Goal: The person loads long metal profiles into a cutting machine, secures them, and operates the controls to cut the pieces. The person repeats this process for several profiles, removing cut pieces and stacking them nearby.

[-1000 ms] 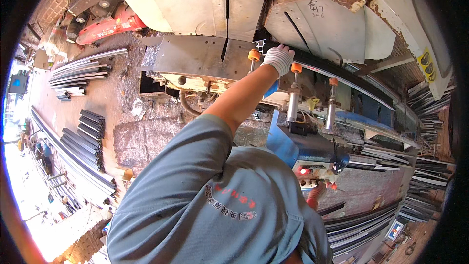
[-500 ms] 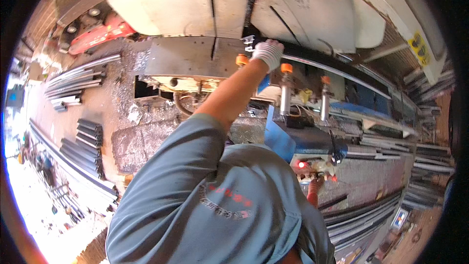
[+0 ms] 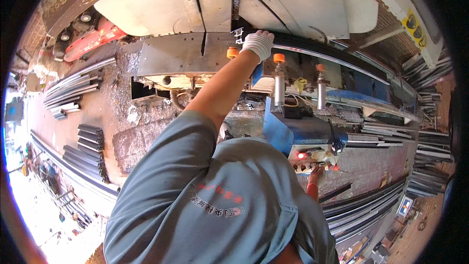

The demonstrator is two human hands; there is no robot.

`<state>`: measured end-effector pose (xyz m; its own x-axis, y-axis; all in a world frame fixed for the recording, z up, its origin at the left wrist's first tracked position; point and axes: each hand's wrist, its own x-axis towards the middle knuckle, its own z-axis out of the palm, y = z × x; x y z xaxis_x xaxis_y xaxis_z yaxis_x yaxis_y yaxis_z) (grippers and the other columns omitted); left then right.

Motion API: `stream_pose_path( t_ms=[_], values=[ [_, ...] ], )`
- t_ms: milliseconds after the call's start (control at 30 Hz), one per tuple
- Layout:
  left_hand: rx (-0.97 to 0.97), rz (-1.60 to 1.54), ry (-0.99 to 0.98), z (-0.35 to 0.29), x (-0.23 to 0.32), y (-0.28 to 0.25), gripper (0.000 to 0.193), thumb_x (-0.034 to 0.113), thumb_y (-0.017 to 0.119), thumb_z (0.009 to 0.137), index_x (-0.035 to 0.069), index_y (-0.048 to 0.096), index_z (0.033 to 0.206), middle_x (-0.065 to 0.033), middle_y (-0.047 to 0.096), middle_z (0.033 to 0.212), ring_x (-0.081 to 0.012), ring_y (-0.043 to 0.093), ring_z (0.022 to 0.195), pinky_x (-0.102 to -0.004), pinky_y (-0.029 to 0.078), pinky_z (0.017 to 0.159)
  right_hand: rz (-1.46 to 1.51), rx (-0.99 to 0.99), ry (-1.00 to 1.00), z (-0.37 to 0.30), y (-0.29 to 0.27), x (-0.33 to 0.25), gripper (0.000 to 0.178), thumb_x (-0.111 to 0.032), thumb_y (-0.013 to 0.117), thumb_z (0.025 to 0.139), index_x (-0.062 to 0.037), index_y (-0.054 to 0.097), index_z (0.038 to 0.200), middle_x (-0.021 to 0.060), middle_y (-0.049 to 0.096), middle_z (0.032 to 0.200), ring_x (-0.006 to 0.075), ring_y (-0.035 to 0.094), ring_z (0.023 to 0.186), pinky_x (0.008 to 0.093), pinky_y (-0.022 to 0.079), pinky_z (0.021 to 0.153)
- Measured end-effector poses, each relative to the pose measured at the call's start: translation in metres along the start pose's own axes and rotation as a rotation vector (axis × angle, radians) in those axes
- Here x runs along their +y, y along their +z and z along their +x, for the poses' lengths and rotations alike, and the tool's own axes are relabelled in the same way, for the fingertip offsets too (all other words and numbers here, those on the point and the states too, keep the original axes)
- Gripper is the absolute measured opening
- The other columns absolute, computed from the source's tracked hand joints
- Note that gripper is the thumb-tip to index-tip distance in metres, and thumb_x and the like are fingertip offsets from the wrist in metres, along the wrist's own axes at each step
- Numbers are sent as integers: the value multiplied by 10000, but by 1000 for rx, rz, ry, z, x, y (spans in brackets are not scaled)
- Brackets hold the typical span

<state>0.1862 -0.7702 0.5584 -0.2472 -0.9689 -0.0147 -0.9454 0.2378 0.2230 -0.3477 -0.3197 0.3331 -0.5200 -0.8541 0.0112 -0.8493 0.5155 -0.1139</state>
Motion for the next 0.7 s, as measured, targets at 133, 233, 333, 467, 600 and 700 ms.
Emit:
stream_pose_path(
  t_ms=[133,233,333,467,600,700],
  values=[
    [11,13,-2,-1,1,1,363,340,560,997,56,622,1214,-125,636,1295,-296,571,1273,-430,502,1017,465,-165,253,18,40,33,395,-368,513,1026,-11,681,1008,225,718,974,425,679,918,476,536,812],
    [-25,14,-15,0,2,-1,371,351,581,988,59,622,1213,-121,641,1275,-279,583,1254,-427,512,999,103,-219,286,28,31,39,461,-409,495,1033,4,699,1009,216,736,966,395,698,893,459,531,772],
    [-6,21,-6,-1,1,-1,362,352,593,980,64,623,1197,-119,645,1259,-278,594,1233,-422,520,984,125,-225,132,25,20,32,519,-433,441,1044,13,705,1016,212,742,967,382,704,886,461,525,757],
    [-12,44,-2,-1,1,-2,361,350,606,968,62,624,1184,-116,647,1250,-279,602,1219,-421,524,977,-234,-321,-276,24,19,36,441,-343,412,1045,-2,690,1083,221,724,1020,383,688,878,450,533,793],
    [-25,55,3,0,1,-1,362,337,613,960,56,622,1188,-121,646,1251,-283,603,1218,-425,526,978,-1011,-562,-535,27,30,38,351,-241,400,1031,-44,660,1162,192,668,1176,340,652,1052,405,526,885],
    [7,7,-5,0,1,1,368,344,606,966,59,621,1198,-121,645,1254,-285,599,1224,-424,526,978,-200,-383,86,23,28,32,307,-182,404,1019,-62,635,1182,146,638,1213,306,629,1097,394,522,894]
  ],
)
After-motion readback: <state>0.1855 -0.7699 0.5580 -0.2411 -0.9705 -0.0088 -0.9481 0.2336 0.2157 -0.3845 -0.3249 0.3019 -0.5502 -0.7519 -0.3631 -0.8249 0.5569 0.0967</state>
